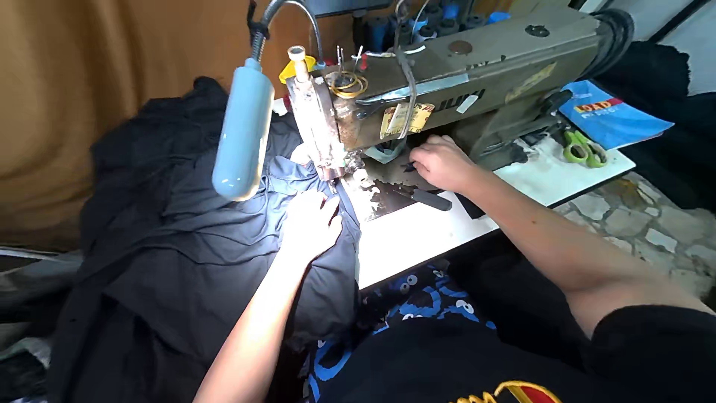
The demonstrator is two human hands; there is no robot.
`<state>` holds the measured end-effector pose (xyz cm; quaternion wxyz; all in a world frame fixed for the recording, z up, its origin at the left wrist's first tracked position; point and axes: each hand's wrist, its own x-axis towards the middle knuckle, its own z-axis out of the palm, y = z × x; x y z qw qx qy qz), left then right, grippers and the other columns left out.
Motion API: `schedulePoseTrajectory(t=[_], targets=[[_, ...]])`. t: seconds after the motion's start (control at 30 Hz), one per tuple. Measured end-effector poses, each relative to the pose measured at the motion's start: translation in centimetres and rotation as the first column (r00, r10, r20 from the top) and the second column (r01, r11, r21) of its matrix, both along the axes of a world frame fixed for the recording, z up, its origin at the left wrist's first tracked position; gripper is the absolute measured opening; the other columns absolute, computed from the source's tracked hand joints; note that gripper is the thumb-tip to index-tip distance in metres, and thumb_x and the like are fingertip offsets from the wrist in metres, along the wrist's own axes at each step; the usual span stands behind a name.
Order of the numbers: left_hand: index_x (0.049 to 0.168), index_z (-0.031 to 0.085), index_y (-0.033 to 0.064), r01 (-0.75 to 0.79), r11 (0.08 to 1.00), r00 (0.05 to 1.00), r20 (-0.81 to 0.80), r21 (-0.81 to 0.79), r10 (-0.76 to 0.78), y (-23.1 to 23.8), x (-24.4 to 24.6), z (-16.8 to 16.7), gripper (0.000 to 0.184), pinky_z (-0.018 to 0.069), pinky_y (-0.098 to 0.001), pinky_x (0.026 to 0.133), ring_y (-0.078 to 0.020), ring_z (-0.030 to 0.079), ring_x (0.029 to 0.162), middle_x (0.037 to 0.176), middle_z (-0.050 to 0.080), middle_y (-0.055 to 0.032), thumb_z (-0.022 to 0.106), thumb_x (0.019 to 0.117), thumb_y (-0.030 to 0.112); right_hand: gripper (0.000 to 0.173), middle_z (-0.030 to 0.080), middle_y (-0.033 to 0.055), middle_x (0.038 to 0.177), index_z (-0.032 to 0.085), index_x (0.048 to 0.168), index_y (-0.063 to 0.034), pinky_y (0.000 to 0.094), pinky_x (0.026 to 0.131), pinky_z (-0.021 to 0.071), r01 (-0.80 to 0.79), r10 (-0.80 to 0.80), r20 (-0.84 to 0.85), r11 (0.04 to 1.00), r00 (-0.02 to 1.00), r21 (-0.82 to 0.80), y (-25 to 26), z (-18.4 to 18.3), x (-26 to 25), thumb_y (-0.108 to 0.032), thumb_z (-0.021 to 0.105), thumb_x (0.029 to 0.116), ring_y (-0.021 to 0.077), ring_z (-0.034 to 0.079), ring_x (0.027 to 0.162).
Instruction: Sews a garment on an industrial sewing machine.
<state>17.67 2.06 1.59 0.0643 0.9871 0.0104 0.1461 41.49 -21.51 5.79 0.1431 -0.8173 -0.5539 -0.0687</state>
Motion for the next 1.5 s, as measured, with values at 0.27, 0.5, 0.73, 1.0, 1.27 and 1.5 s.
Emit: schedulePoseTrajectory(t=[0.27, 0.5, 0.73, 1.0, 1.27, 1.5], targets=[[0.110, 0.076, 0.0028, 0.132, 0.833, 0.986, 0.160, -0.537, -0.053, -7.0, -1.2, 4.7, 0.026, 0.0506, -0.0424, 0.093, -0.0234, 0.066, 0.103, 0.102, 0.072, -0.0113, 0.058, 0.0975, 0.018, 0.023, 0.073, 0.0107, 0.101, 0.073, 0.109, -0.0007, 0.0334, 0.094, 0.0524, -0.294, 0.371, -0.485, 0.928, 0.792, 0.229, 0.8, 2.8, -9.3, 0.000, 0.055, 0.0950, 0.0172, 0.067, 0.100], [0.084, 0.068, 0.0052, -0.034, 0.501, 0.993, 0.028, -0.865, 0.116, -8.3, -3.4, 5.3, 0.015, 0.0474, -0.0180, 0.062, -0.0018, 0.057, 0.067, 0.079, 0.062, 0.0014, 0.063, 0.0977, 0.010, 0.026, 0.063, -0.0004, 0.088, 0.064, 0.120, 0.0014, 0.0161, 0.072, 0.0499, -0.172, 0.417, -0.697, 0.902, 0.583, 0.396, 1.3, 2.7, -11.6, -0.003, 0.056, 0.0949, -0.0013, 0.057, 0.076], [0.092, 0.068, 0.0099, 0.001, 0.020, 0.904, 0.009, -1.000, 0.427, -10.8, -4.0, 3.9, 0.014, 0.0551, -0.0186, 0.066, -0.0017, 0.063, 0.066, 0.076, 0.066, 0.0065, 0.057, 0.0980, 0.002, 0.005, 0.062, -0.0080, 0.076, 0.063, 0.091, -0.0087, 0.0160, 0.066, 0.0525, 0.191, 0.431, -0.809, 0.824, 0.399, 0.533, 1.6, -0.6, -15.8, -0.010, 0.061, 0.0947, -0.0030, 0.059, 0.068], [0.092, 0.068, 0.0083, -0.019, 0.308, 0.968, 0.059, -0.951, 0.243, -8.9, -4.8, 4.6, 0.005, 0.0516, -0.0166, 0.061, 0.0001, 0.060, 0.064, 0.073, 0.064, 0.0064, 0.063, 0.0949, 0.007, 0.012, 0.056, -0.0061, 0.065, 0.063, 0.081, -0.0068, 0.0125, 0.053, 0.0425, 0.124, 0.376, -0.807, 0.871, 0.455, 0.476, 1.3, 0.3, -15.7, -0.002, 0.064, 0.0919, -0.0032, 0.051, 0.056], [0.089, 0.066, 0.0079, -0.020, 0.264, 0.961, 0.054, -0.964, 0.270, -9.4, -4.8, 3.9, 0.009, 0.0530, -0.0173, 0.061, -0.0014, 0.060, 0.062, 0.072, 0.063, 0.0053, 0.062, 0.0971, 0.006, 0.015, 0.057, -0.0071, 0.066, 0.060, 0.079, -0.0084, 0.0156, 0.060, 0.0502, 0.141, 0.339, -0.842, 0.892, 0.420, 0.430, 1.3, 0.0, -15.6, -0.006, 0.063, 0.0930, -0.0021, 0.057, 0.061], [0.091, 0.066, 0.0027, -0.134, 0.442, 0.948, 0.015, -0.887, 0.317, -8.6, -5.5, 3.8, 0.010, 0.0578, -0.0204, 0.063, -0.0022, 0.066, 0.064, 0.074, 0.067, 0.0013, 0.065, 0.0979, 0.009, 0.006, 0.060, -0.0034, 0.072, 0.061, 0.087, -0.0029, 0.0173, 0.059, 0.0523, 0.172, 0.321, -0.860, 0.894, 0.397, 0.413, 2.1, 0.1, -14.5, -0.002, 0.061, 0.0932, -0.0001, 0.058, 0.060]])
